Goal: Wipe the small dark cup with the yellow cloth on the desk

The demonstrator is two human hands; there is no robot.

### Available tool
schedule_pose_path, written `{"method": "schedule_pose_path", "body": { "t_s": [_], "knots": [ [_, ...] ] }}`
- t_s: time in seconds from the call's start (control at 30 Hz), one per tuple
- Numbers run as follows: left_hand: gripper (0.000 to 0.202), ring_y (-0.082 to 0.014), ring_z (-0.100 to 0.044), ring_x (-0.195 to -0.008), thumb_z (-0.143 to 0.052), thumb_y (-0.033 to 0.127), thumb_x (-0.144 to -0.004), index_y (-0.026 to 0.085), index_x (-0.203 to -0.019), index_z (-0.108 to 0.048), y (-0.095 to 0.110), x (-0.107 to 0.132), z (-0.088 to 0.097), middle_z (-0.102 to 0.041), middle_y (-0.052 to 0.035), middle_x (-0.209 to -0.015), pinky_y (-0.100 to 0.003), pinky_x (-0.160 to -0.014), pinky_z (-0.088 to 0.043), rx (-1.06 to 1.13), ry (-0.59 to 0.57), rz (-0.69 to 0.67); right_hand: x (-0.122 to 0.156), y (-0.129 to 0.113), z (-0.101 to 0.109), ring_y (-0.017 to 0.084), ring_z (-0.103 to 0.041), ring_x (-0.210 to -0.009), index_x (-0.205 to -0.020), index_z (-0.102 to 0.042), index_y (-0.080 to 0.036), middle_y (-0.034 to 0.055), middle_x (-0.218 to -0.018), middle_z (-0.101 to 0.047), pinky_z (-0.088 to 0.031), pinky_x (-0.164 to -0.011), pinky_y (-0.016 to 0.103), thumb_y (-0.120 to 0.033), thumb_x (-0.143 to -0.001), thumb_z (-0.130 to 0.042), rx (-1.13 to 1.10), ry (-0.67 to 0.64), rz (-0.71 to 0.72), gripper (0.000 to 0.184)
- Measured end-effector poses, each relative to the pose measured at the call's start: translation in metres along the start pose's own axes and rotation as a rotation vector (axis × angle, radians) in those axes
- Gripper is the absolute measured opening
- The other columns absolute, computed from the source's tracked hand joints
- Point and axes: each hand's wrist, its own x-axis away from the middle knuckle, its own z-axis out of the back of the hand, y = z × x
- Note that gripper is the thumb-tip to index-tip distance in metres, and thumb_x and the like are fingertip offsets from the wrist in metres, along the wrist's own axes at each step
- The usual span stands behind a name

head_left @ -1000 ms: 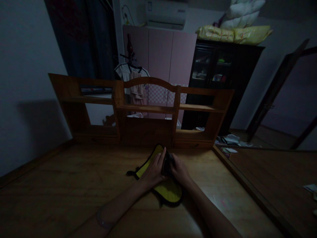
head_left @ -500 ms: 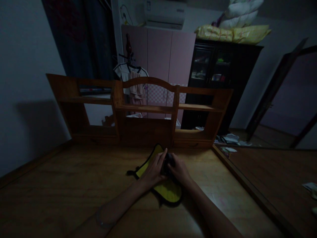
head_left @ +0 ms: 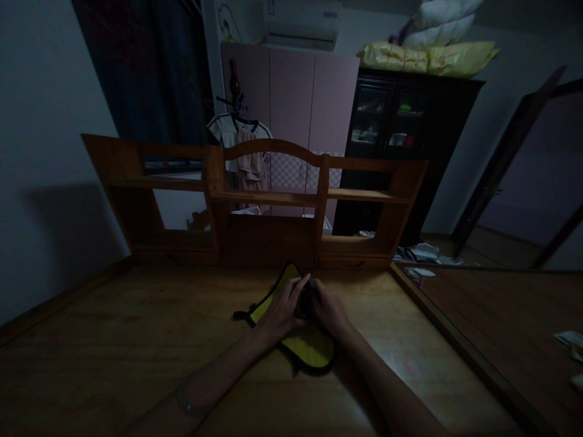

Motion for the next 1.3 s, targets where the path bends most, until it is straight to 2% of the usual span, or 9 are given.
{"method": "schedule_pose_path", "body": {
  "t_s": [0.27, 0.47, 0.67, 0.9, 1.0, 1.1, 1.2, 1.3],
  "knots": [
    [0.108, -0.0281, -0.045, -0.125, -0.083, 0.015, -0.061, 0.031, -0.148, -0.020, -0.002, 0.001, -0.002, -0.038, -0.0085, -0.135, -0.044, -0.105, -0.042, -0.072, 0.026, -0.020, -0.002, 0.007, 0.000, 0.021, -0.065, -0.072, -0.112, -0.056, -0.019, 0.0095, -0.088, -0.070, -0.039, -0.059, 0.025, -0.019, -0.094, -0.042, 0.169, -0.055, -0.094, 0.023],
    [0.104, -0.0289, -0.044, -0.125, -0.080, 0.013, -0.063, 0.032, -0.147, -0.022, 0.001, 0.001, 0.000, -0.038, -0.0080, -0.134, -0.046, -0.106, -0.042, -0.091, 0.029, -0.012, 0.000, 0.010, -0.001, 0.020, -0.065, -0.073, -0.107, -0.056, -0.019, 0.0090, -0.087, -0.069, -0.039, -0.061, 0.025, -0.021, -0.095, -0.042, 0.180, -0.034, -0.067, 0.019],
    [0.103, -0.0280, -0.042, -0.128, -0.077, 0.011, -0.065, 0.031, -0.148, -0.019, 0.003, 0.001, 0.001, -0.037, -0.0077, -0.137, -0.044, -0.107, -0.041, -0.062, -0.004, -0.002, 0.000, 0.008, 0.000, 0.021, -0.064, -0.076, -0.115, -0.052, -0.017, 0.0094, -0.091, -0.068, -0.041, -0.063, 0.025, -0.020, -0.093, -0.041, 0.166, -0.060, -0.027, 0.025],
    [0.098, -0.0290, -0.043, -0.126, -0.077, 0.015, -0.067, 0.030, -0.147, -0.023, 0.010, 0.001, 0.000, -0.040, -0.0090, -0.135, -0.046, -0.107, -0.039, -0.090, 0.019, -0.004, 0.002, 0.006, 0.003, 0.024, -0.063, -0.084, -0.119, -0.051, -0.016, 0.0112, -0.098, -0.067, -0.044, -0.071, 0.029, -0.020, -0.087, -0.048, 0.229, -0.017, 0.018, 0.033],
    [0.098, -0.0288, -0.044, -0.125, -0.078, 0.015, -0.066, 0.030, -0.146, -0.024, 0.011, 0.001, -0.001, -0.040, -0.0094, -0.135, -0.045, -0.106, -0.040, -0.088, 0.037, 0.006, 0.002, 0.003, 0.005, 0.023, -0.063, -0.081, -0.116, -0.054, -0.017, 0.0093, -0.095, -0.068, -0.044, -0.069, 0.028, -0.022, -0.088, -0.049, 0.202, -0.004, 0.005, 0.029],
    [0.100, -0.0289, -0.047, -0.123, -0.082, 0.019, -0.063, 0.030, -0.145, -0.026, 0.010, 0.002, -0.002, -0.042, -0.0086, -0.132, -0.044, -0.103, -0.043, -0.095, 0.057, 0.024, 0.001, 0.000, 0.007, 0.021, -0.064, -0.084, -0.123, -0.050, -0.022, 0.0056, -0.100, -0.067, -0.046, -0.071, 0.027, -0.021, -0.089, -0.050, 0.107, 0.022, 0.002, 0.035],
    [0.098, -0.0295, -0.049, -0.121, -0.083, 0.025, -0.063, 0.031, -0.144, -0.027, 0.010, 0.003, -0.003, -0.044, -0.0077, -0.131, -0.044, -0.101, -0.045, -0.111, 0.080, 0.047, -0.002, -0.005, 0.011, 0.020, -0.063, -0.094, -0.129, -0.046, -0.024, 0.0046, -0.111, -0.064, -0.047, -0.081, 0.029, -0.020, -0.086, -0.053, 0.034, 0.088, 0.024, 0.044],
    [0.093, -0.0292, -0.051, -0.120, -0.080, 0.027, -0.067, 0.032, -0.144, -0.027, 0.011, 0.003, -0.003, -0.044, -0.0075, -0.131, -0.043, -0.099, -0.047, -0.096, 0.115, 0.094, -0.004, -0.010, 0.014, 0.022, -0.060, -0.098, -0.124, -0.051, -0.022, 0.0068, -0.112, -0.061, -0.047, -0.084, 0.031, -0.022, -0.084, -0.058, 0.067, 0.197, 0.021, 0.041]
  ]
}}
